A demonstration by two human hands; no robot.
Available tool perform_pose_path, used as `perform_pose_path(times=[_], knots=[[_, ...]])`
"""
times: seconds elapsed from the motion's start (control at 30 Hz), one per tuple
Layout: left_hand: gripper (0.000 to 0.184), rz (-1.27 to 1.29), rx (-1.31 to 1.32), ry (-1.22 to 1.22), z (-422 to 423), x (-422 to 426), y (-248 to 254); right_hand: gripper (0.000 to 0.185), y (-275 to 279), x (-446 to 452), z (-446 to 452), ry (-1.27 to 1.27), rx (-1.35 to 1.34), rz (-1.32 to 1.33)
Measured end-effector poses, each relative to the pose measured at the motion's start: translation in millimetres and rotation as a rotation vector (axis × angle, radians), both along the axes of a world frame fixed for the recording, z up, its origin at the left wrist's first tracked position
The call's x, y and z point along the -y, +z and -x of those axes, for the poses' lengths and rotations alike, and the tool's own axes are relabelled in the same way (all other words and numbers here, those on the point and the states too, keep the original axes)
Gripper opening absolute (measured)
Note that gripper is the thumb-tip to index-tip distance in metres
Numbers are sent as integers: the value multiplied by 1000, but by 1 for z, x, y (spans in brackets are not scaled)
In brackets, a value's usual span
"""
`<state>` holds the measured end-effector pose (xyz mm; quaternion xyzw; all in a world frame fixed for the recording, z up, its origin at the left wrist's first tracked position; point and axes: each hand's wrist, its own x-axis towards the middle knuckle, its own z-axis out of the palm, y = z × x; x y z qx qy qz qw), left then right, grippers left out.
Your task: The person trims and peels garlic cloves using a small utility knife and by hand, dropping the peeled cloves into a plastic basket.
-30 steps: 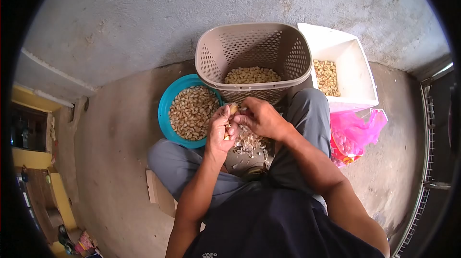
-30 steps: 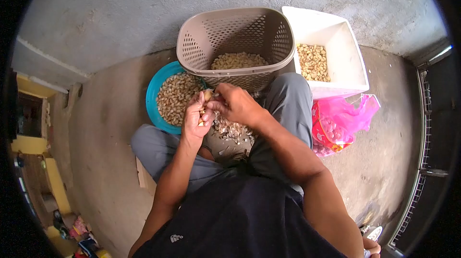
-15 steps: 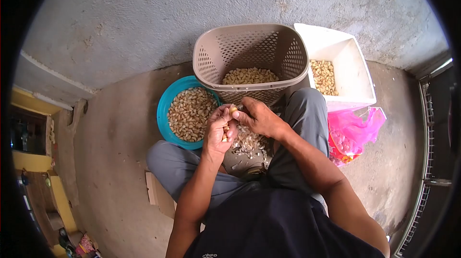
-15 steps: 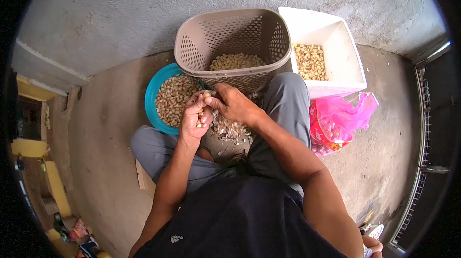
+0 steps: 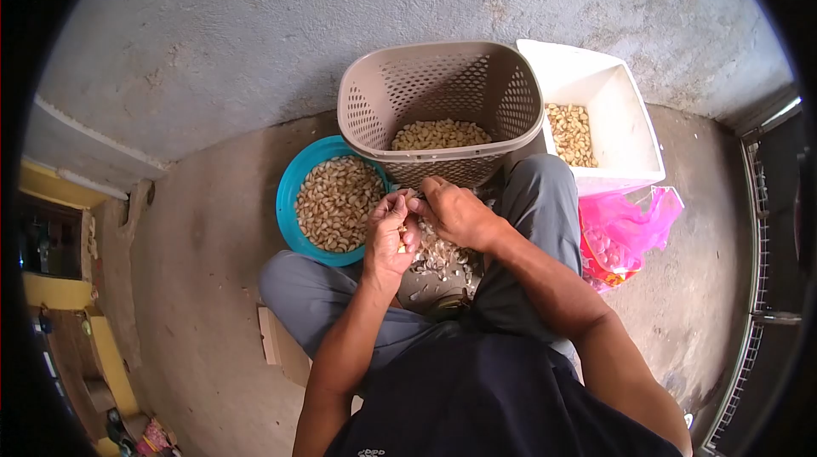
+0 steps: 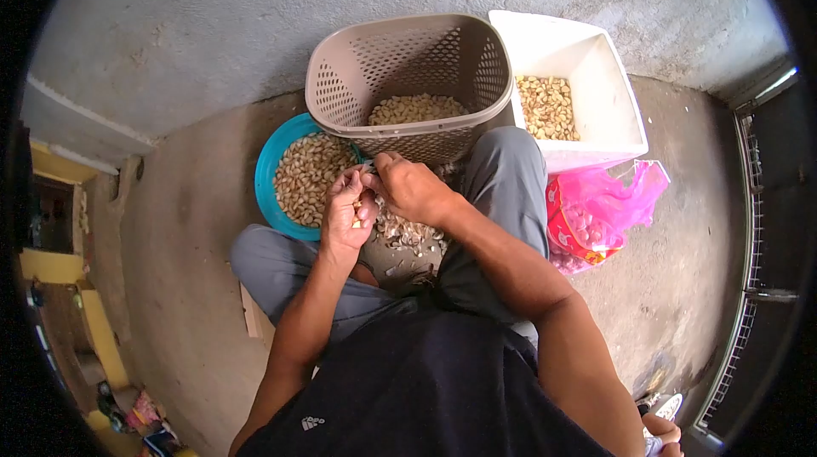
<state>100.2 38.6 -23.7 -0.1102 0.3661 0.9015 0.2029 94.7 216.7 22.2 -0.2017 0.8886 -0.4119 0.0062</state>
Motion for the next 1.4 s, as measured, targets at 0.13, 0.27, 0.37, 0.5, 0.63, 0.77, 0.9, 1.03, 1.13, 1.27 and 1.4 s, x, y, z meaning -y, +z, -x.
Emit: perform_pose_path(times=[0.13, 0.27, 0.37, 0.5, 0.63, 0.77, 0.9, 1.03, 1.13, 1.27, 1.4], knots=[[20, -28, 49, 13, 1, -3, -5, 32, -2, 1, -1, 48, -43, -72], [23, -52, 78, -1, 2, -2, -3, 34, 1, 3, -2, 8, -43, -26], [23, -135, 33, -46, 5, 2, -7, 37, -1, -1, 5, -16, 76, 210], [22, -168, 12, -57, 5, 3, -2, 39, -10, -1, 7, -17, 13, 170], [22, -110, 18, -23, 3, 1, 1, 41, -6, 1, 7, -1, 72, 133], [19, -75, 2, -10, 1, 1, -5, 41, 0, 1, 3, 4, 126, 96], [18, -30, 6, 7, 0, -1, -9, 39, 2, 2, -1, 1, 108, 69], [19, -16, 70, 29, -1, -3, -12, 38, -8, 3, -2, 2, 105, 2], [24, 38, 72, 22, 0, -3, -9, 35, -6, 5, -1, 34, 126, -21], [20, 49, 193, 40, 8, 3, -12, 29, -7, 9, 1, 71, 13, 56], [23, -27, 132, 40, 13, 5, -6, 29, -6, 4, 6, 89, 130, 213]])
